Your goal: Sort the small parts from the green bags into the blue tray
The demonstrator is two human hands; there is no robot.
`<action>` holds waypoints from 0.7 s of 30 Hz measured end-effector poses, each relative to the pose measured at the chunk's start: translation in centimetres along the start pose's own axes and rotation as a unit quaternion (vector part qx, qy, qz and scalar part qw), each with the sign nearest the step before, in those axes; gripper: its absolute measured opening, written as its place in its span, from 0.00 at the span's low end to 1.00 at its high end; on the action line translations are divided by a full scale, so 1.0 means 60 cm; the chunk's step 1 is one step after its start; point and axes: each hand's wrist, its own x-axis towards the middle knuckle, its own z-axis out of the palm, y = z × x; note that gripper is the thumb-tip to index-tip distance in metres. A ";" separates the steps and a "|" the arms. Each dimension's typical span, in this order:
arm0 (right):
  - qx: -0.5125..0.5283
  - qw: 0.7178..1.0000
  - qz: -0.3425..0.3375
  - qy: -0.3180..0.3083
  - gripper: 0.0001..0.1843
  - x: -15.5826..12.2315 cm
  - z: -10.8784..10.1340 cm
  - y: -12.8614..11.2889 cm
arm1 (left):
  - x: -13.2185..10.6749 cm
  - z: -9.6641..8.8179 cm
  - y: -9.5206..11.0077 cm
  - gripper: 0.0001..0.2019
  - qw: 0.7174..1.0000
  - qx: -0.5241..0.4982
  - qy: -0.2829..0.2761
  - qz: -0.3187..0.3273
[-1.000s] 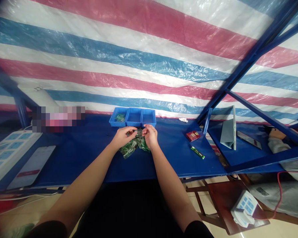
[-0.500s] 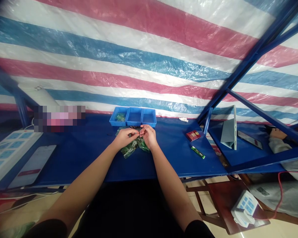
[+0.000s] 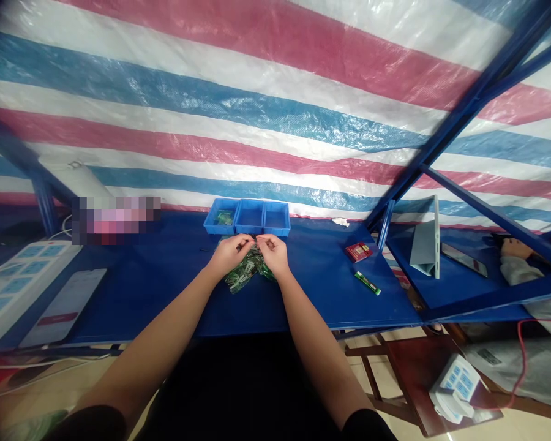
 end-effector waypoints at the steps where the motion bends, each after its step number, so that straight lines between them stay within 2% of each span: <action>1: -0.003 1.000 -0.008 0.004 0.13 -0.001 0.000 0.000 | 0.000 0.000 0.000 0.11 1.000 0.004 0.005 0.002; 7: -0.001 0.999 -0.024 0.024 0.13 0.001 -0.001 0.003 | 0.000 0.002 -0.002 0.14 0.999 -0.007 0.029 -0.024; 12: 0.012 0.999 -0.028 0.016 0.14 0.002 -0.002 0.002 | 0.000 0.001 -0.001 0.13 0.999 -0.012 0.030 -0.021; 21: -0.024 0.998 -0.057 -0.005 0.16 -0.002 -0.001 0.001 | 0.000 0.010 -0.010 0.10 0.997 -0.006 0.074 -0.001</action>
